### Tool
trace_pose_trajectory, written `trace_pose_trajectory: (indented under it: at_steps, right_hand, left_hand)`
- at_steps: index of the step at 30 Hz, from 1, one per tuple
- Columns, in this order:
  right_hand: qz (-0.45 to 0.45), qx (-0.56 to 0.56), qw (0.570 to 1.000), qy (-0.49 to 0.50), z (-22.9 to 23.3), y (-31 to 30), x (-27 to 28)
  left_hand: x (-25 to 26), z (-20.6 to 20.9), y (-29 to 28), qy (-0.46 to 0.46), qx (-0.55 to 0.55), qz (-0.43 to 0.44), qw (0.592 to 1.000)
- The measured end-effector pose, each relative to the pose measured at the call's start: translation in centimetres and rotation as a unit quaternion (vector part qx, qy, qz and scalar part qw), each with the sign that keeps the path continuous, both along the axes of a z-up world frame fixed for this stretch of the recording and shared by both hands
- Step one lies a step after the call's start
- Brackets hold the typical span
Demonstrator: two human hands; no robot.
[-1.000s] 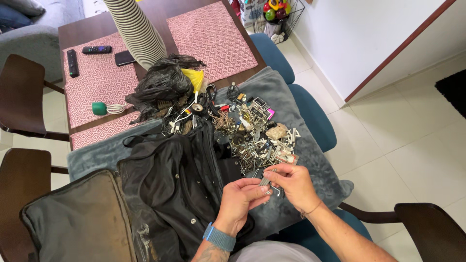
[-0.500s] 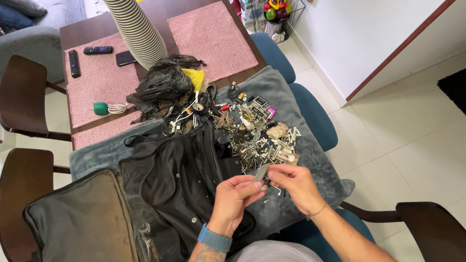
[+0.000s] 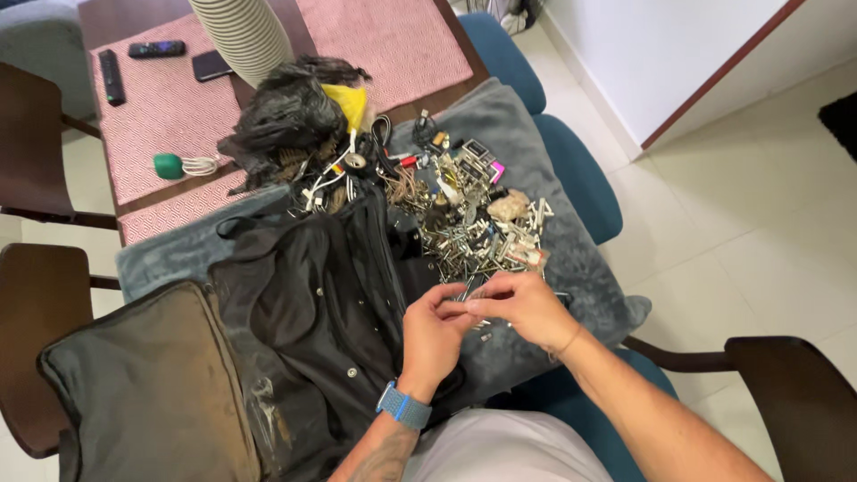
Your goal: The person sorts small metal hardware items from a pile on a table and places them into compartments of an open black tool roll. The person handles drill bits, Allen keys, and small metal pieces, arranging them by type into the tool roll's pockets.
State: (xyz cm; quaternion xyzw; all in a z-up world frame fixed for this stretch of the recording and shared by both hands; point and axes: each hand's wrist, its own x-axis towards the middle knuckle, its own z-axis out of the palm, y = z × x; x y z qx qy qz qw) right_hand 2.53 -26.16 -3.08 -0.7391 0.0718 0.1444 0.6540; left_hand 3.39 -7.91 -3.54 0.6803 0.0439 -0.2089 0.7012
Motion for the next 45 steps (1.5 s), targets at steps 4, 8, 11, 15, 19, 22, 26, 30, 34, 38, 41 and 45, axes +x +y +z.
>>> trace_pose_trajectory:
  at_steps: [4, 8, 11, 15, 19, 22, 26, 30, 34, 38, 41, 45]
  right_hand:
    - [-0.051, 0.012, 0.998, 0.028, -2.8, -2.7, 0.4]
    - [-0.164, -0.187, 0.968, 0.033, -6.5, -6.4, -1.1]
    - [-0.004, -0.303, 0.945, 0.124, -9.6, -4.4, -3.5]
    - [-0.026, -0.452, 0.888, -0.086, -12.1, -0.9, -4.8]
    - [-0.001, -0.480, 0.877, -0.027, -12.5, -1.0, -3.3]
    - [0.005, -0.447, 0.893, 0.059, -12.2, -2.2, -2.9]
    - [-0.072, -0.230, 0.955, 0.173, -12.6, -4.0, -3.3]
    - [-0.186, 0.098, 0.948, 0.239, -13.0, -5.6, -4.5]
    - [-0.208, 0.133, 0.942, 0.229, -12.7, -6.0, -5.6]
    - [-0.200, 0.127, 0.950, 0.205, -12.0, -5.6, -5.6]
    - [-0.174, 0.082, 0.971, 0.144, -11.4, -4.9, -5.7]
    - [-0.149, 0.104, 0.983, 0.018, -10.4, -3.0, -6.3]
  left_hand:
    - [-0.5, -3.3, 1.6, 0.083, -0.009, 0.033, 0.996]
    - [-1.8, -5.2, 4.6, 0.174, 0.007, 0.068, 0.982]
    - [-3.2, -6.2, 3.6, 0.172, 0.035, 0.053, 0.983]
    - [-3.7, -6.7, 2.1, 0.174, -0.013, 0.062, 0.983]
    - [-1.9, -6.4, 1.7, 0.191, -0.037, 0.074, 0.978]
    - [-0.6, -6.0, 1.8, 0.211, -0.033, 0.076, 0.974]
    - [-0.5, -6.0, 1.5, 0.218, -0.055, 0.074, 0.972]
    - [-0.6, -6.1, 1.1, 0.250, -0.072, 0.073, 0.963]
    - [-0.7, -6.3, 0.6, 0.248, -0.070, 0.070, 0.964]
    - [-0.8, -6.5, 0.5, 0.250, -0.068, 0.067, 0.963]
    - [-1.0, -6.4, 0.4, 0.258, -0.085, 0.068, 0.960]
    - [-1.2, -6.1, 0.7, 0.264, -0.093, 0.062, 0.958]
